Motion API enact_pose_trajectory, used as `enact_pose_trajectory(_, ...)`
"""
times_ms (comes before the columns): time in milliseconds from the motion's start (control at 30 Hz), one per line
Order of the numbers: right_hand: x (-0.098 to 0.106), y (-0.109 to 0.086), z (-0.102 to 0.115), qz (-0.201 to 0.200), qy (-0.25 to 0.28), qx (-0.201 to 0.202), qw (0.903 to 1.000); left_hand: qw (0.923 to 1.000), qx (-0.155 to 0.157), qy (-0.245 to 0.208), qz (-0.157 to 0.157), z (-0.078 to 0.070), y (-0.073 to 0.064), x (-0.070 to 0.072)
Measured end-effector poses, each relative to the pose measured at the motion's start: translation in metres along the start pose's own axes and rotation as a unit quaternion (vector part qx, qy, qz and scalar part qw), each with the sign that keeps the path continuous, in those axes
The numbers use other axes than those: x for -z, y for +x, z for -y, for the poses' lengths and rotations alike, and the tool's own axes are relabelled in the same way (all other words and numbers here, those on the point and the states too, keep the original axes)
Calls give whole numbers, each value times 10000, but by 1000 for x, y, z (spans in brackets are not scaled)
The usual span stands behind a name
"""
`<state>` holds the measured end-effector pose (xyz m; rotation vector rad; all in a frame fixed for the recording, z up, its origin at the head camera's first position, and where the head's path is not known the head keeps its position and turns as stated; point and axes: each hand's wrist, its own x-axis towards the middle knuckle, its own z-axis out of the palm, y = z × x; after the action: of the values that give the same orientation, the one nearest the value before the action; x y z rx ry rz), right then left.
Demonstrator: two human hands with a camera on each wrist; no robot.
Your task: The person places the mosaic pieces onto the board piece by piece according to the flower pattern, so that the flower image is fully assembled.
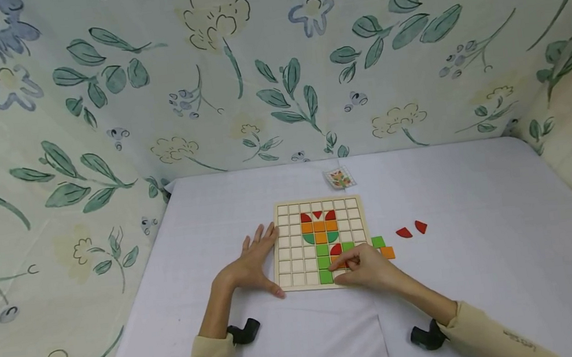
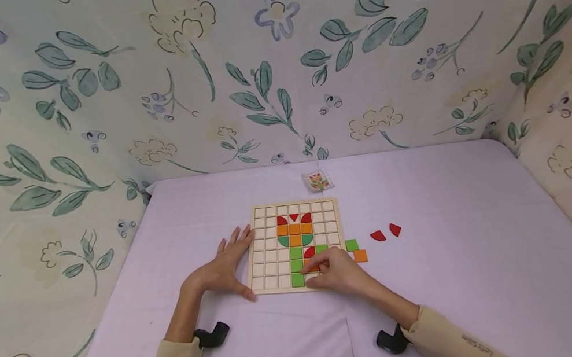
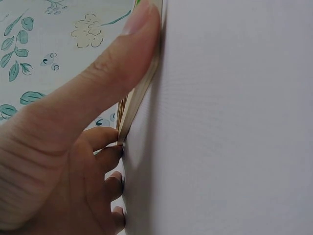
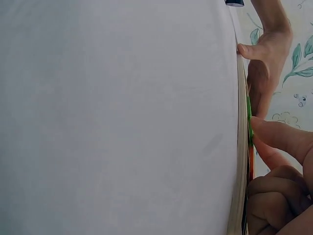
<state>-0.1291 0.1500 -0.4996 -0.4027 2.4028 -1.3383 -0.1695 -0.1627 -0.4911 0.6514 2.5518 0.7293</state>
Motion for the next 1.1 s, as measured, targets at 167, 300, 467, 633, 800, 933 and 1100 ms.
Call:
enact_pose_trajectory(167,-1,0,1,-55,18,-28,10000,10000,21,-10,9,-1,0,0)
enact_pose_trajectory(300,2,-2,0,-68,108,-124,9998,10000,37,-29,22,-1,0,0)
enact_pose_trajectory(467,18,-7,-6,-358,102,-516,9980,10000,15,-13,34,0,1,0)
enact_pose_trajectory(633,50,-15,-18,-914,-137,-691,9933,10000,20,5,23,0,1,0)
enact_pose_trajectory(800,84,-26,-35,-1462,-429,-1001,9832,10000,42,-2,15,-1,1,0)
enact_pose_trajectory(933,103,-34,-47,-1849,-610,-1294,9723,10000,54,-12,16,-1,1,0)
enact_pose_trajectory(1100,113,-41,-60,-1978,-582,-1510,9668,10000,53,-25,21,-1,1,0)
